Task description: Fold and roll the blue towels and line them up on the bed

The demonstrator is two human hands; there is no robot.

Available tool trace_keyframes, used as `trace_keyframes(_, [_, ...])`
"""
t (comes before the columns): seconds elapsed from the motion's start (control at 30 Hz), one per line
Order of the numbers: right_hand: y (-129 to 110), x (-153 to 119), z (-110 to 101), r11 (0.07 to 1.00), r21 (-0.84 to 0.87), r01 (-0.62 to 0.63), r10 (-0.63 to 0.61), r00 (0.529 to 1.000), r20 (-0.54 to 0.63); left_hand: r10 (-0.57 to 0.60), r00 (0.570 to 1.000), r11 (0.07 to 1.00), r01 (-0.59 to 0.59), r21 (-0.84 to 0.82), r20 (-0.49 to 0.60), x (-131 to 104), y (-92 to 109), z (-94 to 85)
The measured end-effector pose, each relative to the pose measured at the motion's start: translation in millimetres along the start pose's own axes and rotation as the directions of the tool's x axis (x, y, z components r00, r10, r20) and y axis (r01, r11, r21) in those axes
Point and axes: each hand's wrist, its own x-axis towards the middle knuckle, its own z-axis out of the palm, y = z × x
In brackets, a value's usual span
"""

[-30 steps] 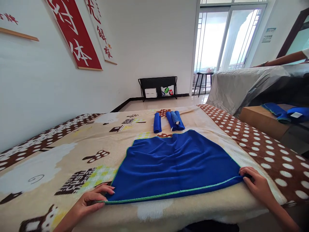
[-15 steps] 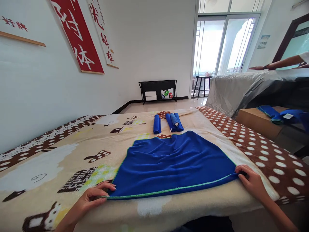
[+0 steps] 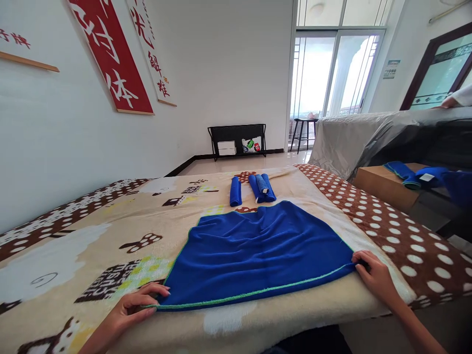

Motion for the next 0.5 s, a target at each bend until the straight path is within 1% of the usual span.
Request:
trace_keyframes(0.17, [-3, 0, -1, 1.000, 0.008, -0.006, 0.006, 1.000, -0.014, -0.024, 0.999, 1.000, 0.024, -0.012, -0.048, 0, -2, 2.8])
trace_keyframes(0.3, [-3, -1, -2, 1.000, 0.019, -0.011, 0.011, 1.000, -0.021, -0.019, 0.999, 1.000, 0.019, -0.008, -0.047, 1, -3, 3.2])
trace_keyframes(0.5, [-1, 0, -2, 0.999, 0.041, -0.011, 0.013, 0.999, -0.031, 0.013, 0.999, 1.000, -0.013, 0.002, -0.035, 0, -13, 0.4])
